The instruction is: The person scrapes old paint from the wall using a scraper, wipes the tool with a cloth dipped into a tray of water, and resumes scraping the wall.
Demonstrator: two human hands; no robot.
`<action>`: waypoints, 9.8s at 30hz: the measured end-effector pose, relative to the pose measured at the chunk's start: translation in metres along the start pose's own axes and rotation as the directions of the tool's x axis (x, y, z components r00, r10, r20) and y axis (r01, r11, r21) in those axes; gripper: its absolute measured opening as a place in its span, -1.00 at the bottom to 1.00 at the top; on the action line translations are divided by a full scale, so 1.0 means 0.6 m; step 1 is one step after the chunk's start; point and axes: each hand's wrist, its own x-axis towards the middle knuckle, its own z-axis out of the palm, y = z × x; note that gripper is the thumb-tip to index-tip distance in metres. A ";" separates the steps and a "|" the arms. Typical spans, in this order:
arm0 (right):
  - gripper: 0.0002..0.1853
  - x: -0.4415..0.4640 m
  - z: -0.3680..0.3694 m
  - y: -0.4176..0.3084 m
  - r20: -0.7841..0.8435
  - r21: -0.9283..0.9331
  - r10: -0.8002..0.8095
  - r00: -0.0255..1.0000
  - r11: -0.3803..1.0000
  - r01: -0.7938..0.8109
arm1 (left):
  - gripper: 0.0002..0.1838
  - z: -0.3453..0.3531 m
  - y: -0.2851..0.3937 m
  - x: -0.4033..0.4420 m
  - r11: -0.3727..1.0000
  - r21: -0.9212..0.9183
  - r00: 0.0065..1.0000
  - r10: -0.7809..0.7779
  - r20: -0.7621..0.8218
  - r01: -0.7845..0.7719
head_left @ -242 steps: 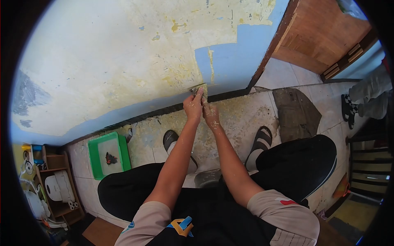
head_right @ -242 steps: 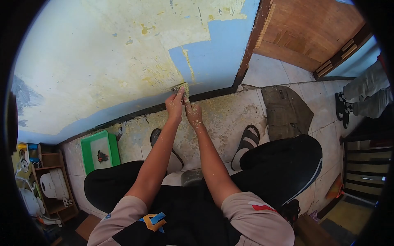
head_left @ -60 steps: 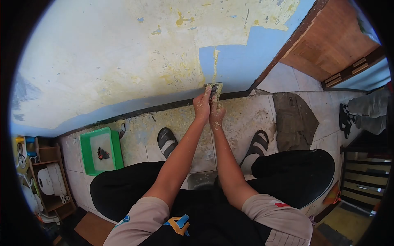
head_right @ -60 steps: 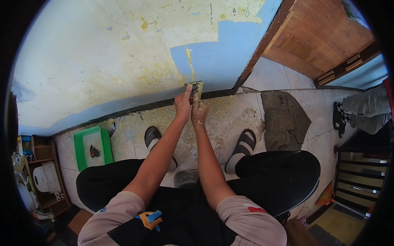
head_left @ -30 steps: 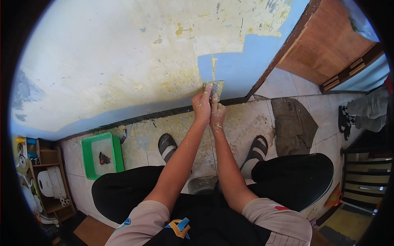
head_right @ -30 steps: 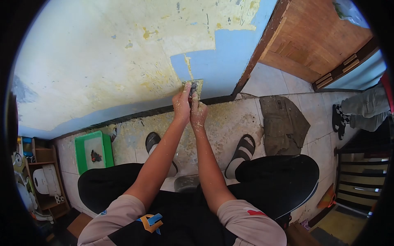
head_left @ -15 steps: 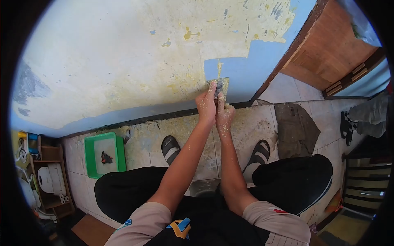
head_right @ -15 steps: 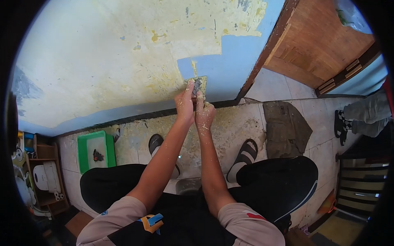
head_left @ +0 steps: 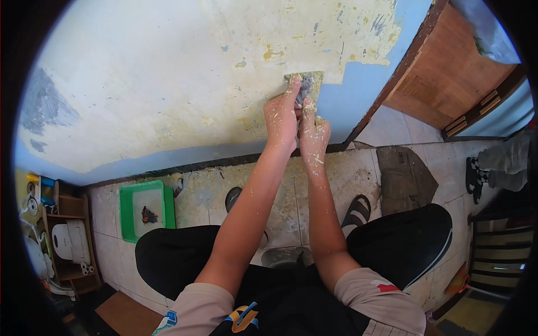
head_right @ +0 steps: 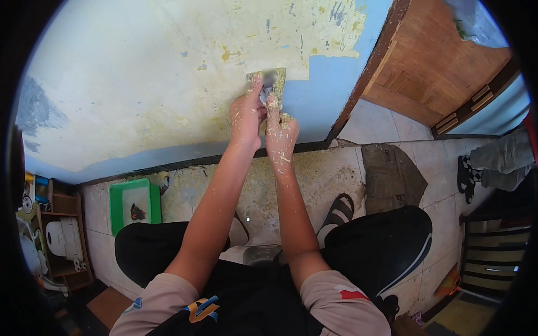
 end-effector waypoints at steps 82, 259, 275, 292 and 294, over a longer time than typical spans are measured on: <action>-0.31 0.057 -0.069 0.015 0.502 -0.697 0.772 0.389 0.095 0.710 | -0.50 -0.299 -0.058 0.121 -0.202 0.652 0.410 -0.894 0.182 -0.731; -0.39 -0.323 0.146 0.207 0.764 -0.642 0.462 0.451 0.467 0.608 | -0.72 -0.601 -0.068 -0.039 0.924 -0.381 0.965 -0.106 -0.238 0.007; -0.53 -0.244 0.134 0.165 0.820 -0.369 0.568 0.070 0.618 -0.694 | -0.60 -0.600 -0.027 -0.070 0.842 -0.537 0.975 -0.153 -0.158 0.045; -0.54 -0.214 0.112 0.212 0.779 -0.479 0.596 -0.195 0.363 -0.799 | -0.47 -0.619 -0.030 -0.068 0.583 -0.771 0.966 -0.188 0.177 0.255; -0.53 -0.202 0.101 0.216 0.786 -0.495 0.574 -0.232 0.357 -0.792 | -0.46 -0.628 -0.033 -0.066 0.640 -0.723 0.965 -0.156 0.209 0.260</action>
